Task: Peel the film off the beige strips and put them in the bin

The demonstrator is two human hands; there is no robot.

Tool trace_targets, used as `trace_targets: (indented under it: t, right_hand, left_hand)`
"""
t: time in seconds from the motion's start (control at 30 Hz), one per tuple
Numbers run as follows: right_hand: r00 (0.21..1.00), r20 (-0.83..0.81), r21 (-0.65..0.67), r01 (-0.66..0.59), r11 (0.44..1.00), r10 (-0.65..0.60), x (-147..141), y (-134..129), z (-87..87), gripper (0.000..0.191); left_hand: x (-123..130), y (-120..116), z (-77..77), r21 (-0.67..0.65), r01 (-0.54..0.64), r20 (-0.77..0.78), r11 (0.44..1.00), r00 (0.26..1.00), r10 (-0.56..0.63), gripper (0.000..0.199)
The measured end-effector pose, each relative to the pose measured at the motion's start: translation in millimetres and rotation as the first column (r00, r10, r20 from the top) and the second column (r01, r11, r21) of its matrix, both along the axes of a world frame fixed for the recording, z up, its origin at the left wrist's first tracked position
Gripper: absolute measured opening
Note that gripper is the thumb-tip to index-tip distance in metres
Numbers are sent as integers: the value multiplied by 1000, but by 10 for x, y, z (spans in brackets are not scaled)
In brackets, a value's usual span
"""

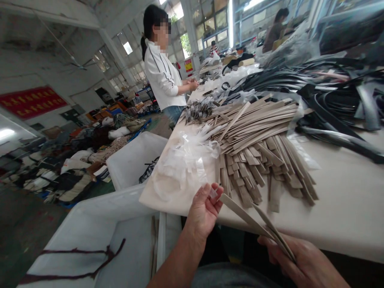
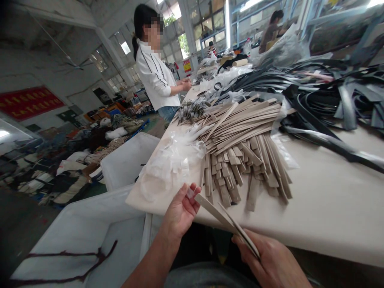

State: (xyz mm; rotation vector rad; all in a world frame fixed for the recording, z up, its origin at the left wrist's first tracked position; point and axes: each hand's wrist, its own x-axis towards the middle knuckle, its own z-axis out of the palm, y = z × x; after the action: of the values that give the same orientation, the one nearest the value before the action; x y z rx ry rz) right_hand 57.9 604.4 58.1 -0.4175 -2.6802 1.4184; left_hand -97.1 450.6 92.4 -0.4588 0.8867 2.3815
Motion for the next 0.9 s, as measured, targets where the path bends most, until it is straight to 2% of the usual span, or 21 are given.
trace_targets:
  t: [0.1, 0.3, 0.5, 0.67, 0.83, 0.9]
  right_hand:
    - [992, 77, 3, -105, 994, 105, -32, -83, 73, 47]
    - [983, 158, 44, -100, 994, 91, -24, -121, 10, 50]
    - [980, 146, -1, -136, 991, 135, -94, -155, 47, 49]
    - [986, 97, -119, -125, 985, 137, -179, -173, 90, 56]
    - [975, 1, -248, -217, 944, 224, -147, -132, 86, 46]
    - [976, 12, -248, -208, 946, 218, -143, -121, 81, 47]
  left_hand:
    - [0, 24, 52, 30, -30, 20, 999, 999, 30, 14]
    - [61, 30, 20, 59, 15, 16, 998, 1000, -16, 23]
    - [196, 77, -87, 58, 87, -32, 995, 996, -86, 30]
    - [274, 115, -131, 3, 163, -155, 987, 975, -161, 27]
    - [211, 46, -109, -50, 94, -238, 994, 966, -103, 25]
    - [269, 45, -132, -121, 132, -311, 984, 936, -164, 25]
